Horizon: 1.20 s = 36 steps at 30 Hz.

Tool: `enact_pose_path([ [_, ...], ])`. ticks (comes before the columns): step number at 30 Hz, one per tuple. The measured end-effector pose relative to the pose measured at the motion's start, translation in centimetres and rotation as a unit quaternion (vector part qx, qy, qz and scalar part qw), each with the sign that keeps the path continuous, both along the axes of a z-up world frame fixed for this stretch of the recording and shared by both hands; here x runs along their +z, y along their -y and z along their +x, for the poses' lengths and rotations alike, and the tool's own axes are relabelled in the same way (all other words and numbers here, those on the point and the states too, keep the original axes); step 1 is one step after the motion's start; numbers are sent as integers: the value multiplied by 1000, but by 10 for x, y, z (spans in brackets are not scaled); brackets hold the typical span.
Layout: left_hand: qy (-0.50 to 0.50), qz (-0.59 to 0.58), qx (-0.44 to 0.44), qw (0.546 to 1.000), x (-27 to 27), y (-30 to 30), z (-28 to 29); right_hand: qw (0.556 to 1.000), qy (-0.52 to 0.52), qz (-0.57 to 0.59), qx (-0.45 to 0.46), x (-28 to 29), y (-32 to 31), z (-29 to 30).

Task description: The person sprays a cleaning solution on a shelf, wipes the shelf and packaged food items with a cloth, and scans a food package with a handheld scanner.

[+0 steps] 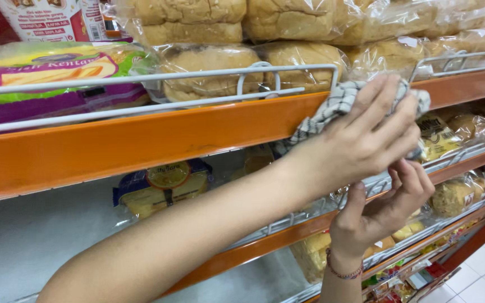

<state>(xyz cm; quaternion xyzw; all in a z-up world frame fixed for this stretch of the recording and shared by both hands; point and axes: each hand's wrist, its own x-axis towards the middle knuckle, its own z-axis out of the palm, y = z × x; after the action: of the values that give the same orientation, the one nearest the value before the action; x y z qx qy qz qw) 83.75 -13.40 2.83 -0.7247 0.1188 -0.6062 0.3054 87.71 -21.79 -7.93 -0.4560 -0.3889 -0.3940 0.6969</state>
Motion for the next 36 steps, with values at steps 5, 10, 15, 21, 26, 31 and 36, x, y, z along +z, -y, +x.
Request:
enact_pose_path([
  [5, -170, -70, -157, 970, -3, 11, -32, 984, -2, 177, 9, -35, 5, 15],
  [10, -250, -164, -73, 952, -36, 34, -137, 991, 6, 117, 60, -58, 37, 30],
  [15, -318, -87, 95, 939, -82, 9, -201, 961, -28, 255, 100, -83, -2, -12],
  [21, -333, -58, 138, 931, -127, -7, -190, 969, -88, 196, 123, -116, -6, -27],
  [26, -307, -56, 139, 940, -140, 2, -139, 979, -116, 135, 102, -133, -2, -37],
  [31, -299, -59, 149, 941, -147, 17, -92, 986, -112, 68, 105, -139, 12, -47],
  [36, -283, -63, 148, 946, -159, 14, -125, 992, -101, 13, 79, -139, 21, -64],
])
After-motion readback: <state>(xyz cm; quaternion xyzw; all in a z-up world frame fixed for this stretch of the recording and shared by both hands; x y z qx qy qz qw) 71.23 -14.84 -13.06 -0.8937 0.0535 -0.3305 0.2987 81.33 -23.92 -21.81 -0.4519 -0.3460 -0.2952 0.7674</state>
